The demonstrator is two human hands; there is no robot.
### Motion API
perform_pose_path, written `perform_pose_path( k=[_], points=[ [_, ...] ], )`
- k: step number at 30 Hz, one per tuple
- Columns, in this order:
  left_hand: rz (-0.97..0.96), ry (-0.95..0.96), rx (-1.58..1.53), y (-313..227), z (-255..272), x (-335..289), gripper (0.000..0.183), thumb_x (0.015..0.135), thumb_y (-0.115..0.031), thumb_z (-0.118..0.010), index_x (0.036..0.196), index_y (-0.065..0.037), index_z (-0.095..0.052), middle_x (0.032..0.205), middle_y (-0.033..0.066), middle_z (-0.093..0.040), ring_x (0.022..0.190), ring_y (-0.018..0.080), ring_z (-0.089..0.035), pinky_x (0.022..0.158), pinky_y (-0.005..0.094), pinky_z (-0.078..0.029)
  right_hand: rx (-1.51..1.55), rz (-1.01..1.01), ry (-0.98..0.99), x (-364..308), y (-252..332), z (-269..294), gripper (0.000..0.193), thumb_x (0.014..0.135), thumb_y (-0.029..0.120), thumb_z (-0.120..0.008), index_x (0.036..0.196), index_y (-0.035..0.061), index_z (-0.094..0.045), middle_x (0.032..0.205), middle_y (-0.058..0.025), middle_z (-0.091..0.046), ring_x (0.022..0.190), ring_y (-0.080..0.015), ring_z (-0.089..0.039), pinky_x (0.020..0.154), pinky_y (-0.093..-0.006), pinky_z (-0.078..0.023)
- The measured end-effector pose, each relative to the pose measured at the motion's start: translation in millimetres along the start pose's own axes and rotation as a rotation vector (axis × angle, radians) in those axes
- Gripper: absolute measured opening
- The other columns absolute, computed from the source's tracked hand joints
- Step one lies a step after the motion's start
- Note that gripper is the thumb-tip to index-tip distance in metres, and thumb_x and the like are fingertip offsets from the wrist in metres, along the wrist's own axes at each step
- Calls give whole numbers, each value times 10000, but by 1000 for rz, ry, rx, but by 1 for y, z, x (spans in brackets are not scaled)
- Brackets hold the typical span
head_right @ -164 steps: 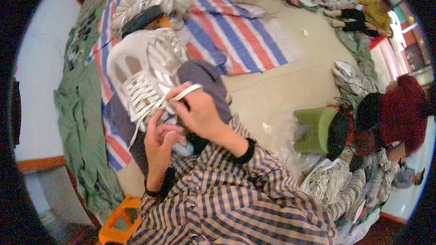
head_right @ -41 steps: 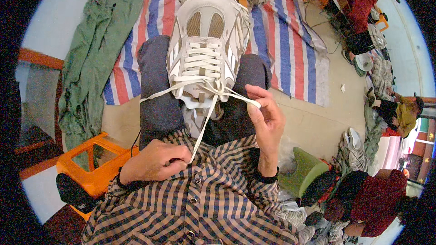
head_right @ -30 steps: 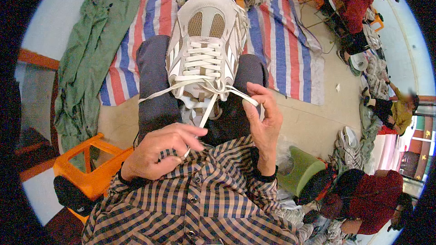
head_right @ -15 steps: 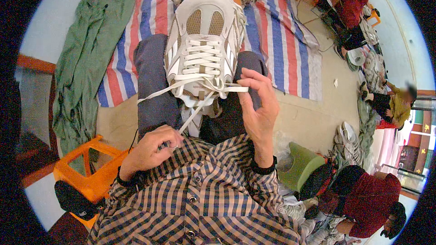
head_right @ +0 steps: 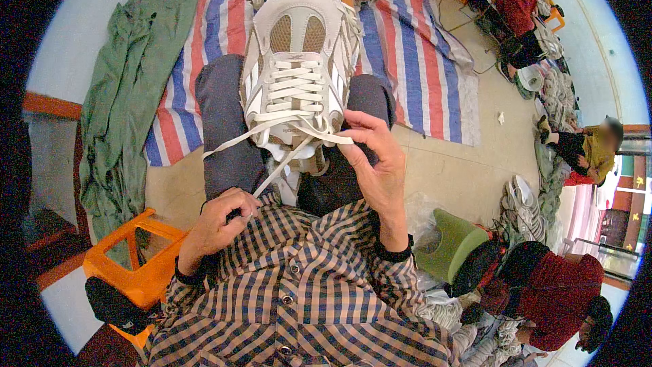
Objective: The recorder is threading laces through the eyelets of a shoe held in their lap.
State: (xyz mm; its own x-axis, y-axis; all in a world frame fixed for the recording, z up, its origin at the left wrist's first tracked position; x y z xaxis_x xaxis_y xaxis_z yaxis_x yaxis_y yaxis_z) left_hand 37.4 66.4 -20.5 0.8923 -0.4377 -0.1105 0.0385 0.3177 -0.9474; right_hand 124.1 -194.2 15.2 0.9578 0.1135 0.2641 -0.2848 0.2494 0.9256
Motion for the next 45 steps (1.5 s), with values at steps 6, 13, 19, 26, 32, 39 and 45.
perform_pose_path(
  k=[6, 13, 19, 26, 32, 39, 45],
  points=[
    [-16, 6, -10, 2, -3, 1, 64, 752, 10, -516, 803, -10, -484, 882, 143, -600, 891, 281, -581, 817, 349, -455, 305, -50, -21, -2, -3, -1, 151, 861, 51, -683, 1008, 19, -697, 1262, -135, -576, 1130, -225, -560, 982, -336, -427],
    [-2, 43, -93, 4, -1, -3, 69, 751, -1, -512, 804, -6, -469, 883, 139, -588, 845, 263, -568, 782, 330, -452, 255, -44, 75, 4, 5, -4, 113, 865, 65, -683, 962, 14, -709, 1295, -140, -556, 1134, -232, -553, 1006, -359, -411],
    [44, 49, -132, 9, 1, -9, 42, 790, -9, -507, 806, -6, -468, 862, 125, -592, 821, 204, -575, 758, 298, -459, 89, -35, 122, 10, 10, -8, 188, 900, 151, -652, 797, -3, -684, 1285, -136, -569, 1121, -228, -560, 1005, -364, -408],
    [142, 17, -293, 25, 6, -30, 48, 804, -25, -520, 801, -11, -474, 861, 123, -594, 779, 198, -600, 722, 302, -474, 33, 33, 98, 18, 14, -14, 162, 861, 136, -679, 787, 2, -625, 1271, -148, -574, 1123, -254, -555, 995, -367, -411],
    [149, 9, 0, 20, 10, -30, 101, 815, -80, -518, 773, 11, -528, 732, 104, -575, 725, 211, -624, 665, 307, -476, -196, 175, 57, 17, 24, -26, 175, 750, 37, -738, 854, 22, -599, 1257, -162, -566, 1138, -307, -542, 977, -388, -428],
    [442, -81, 24, 35, 17, -42, 170, 784, -122, -529, 713, 26, -573, 565, 108, -510, 546, 156, -514, 544, 319, -410, -316, 239, -21, 15, 21, -30, 228, 718, -19, -740, 888, 30, -596, 1257, -169, -560, 1136, -323, -542, 937, -391, -447],
    [477, -218, 26, 43, 21, -54, 191, 799, -136, -532, 704, 21, -584, 587, 98, -550, 540, 153, -498, 547, 297, -409, -312, 225, -35, 14, 20, -30, 259, 715, -29, -735, 931, 32, -607, 1256, -168, -562, 1146, -317, -541, 951, -383, -448]
  ],
)
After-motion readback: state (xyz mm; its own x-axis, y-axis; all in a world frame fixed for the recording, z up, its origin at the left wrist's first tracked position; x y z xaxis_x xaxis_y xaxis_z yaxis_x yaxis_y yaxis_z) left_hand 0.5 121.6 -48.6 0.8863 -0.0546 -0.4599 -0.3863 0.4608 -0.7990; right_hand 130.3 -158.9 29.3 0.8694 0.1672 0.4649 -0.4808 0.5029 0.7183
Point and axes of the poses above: each hand's wrist, its own x-axis towards the middle knuckle, its own z-axis out of the back of the hand, y = z × x, the point moved 5 cm from there along x, towards the middle knuckle
